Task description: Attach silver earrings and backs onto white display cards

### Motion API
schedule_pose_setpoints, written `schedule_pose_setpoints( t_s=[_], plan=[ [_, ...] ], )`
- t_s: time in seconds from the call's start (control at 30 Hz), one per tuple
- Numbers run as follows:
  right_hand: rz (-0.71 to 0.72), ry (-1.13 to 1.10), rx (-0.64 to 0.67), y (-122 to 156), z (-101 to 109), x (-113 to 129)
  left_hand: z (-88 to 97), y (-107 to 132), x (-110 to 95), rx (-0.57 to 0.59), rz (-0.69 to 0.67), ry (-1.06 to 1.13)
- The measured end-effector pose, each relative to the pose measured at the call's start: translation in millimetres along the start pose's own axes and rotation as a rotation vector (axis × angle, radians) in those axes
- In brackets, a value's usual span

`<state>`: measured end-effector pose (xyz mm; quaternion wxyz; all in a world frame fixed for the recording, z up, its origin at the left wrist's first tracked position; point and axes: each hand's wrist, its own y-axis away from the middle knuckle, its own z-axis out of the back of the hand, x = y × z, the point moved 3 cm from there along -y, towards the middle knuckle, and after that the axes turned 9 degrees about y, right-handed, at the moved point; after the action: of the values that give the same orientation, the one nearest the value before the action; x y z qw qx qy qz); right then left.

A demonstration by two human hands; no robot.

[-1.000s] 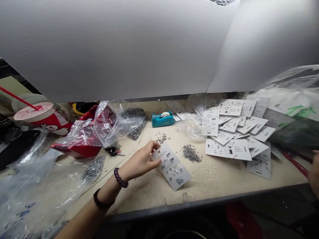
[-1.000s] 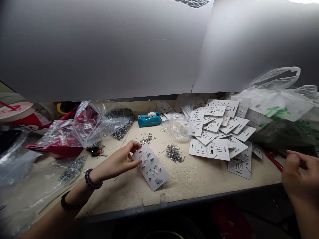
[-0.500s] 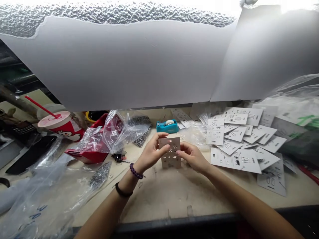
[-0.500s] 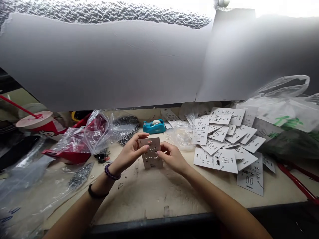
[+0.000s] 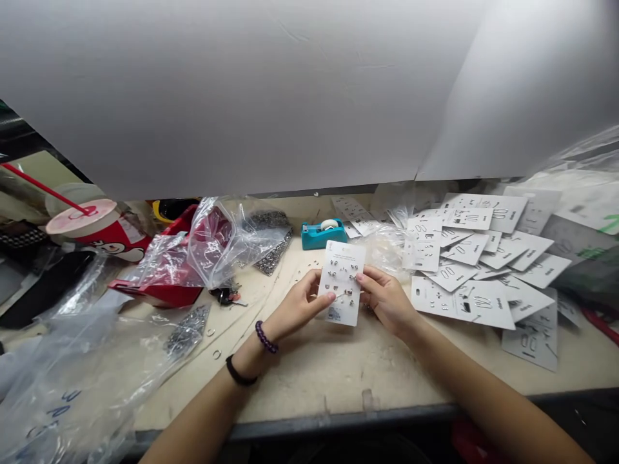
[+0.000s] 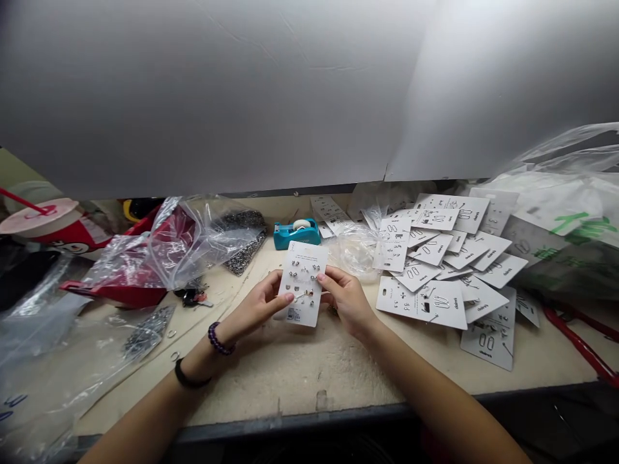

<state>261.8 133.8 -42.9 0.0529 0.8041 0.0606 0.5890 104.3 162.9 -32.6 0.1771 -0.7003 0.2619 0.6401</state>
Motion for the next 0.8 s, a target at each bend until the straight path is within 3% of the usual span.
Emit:
schedule_pose_setpoints(
  t_s=[0.17,0.37,0.53,0.6,0.7,0.8],
  plan=[
    [0.023,0.016,0.019,1,-2,1,-3.2,2,1,-0.030,0.044,-0.155],
    [-0.005,0.026,0.048,0,-5,-4,-1.9,-1,2,-0.081,0.065,-0.182],
    [-0.018,0.008,0.034,-1,-4,-4,-2.8,0,2,-0.082,0.016,-0.246],
    [-0.022,0.003,0.011,-2,-2,-4,-0.6,2,0,-0.159,-0.075,-0.323],
    [-0.032,0.005,-0.023,-4,0,-5,2.9,8,-9,-0.338,-0.357,-0.627],
    [-0.030,0.012,-0.037,-5,2,-7,-1.8,12,-16,-0.290,-0.609,-0.990]
  ],
)
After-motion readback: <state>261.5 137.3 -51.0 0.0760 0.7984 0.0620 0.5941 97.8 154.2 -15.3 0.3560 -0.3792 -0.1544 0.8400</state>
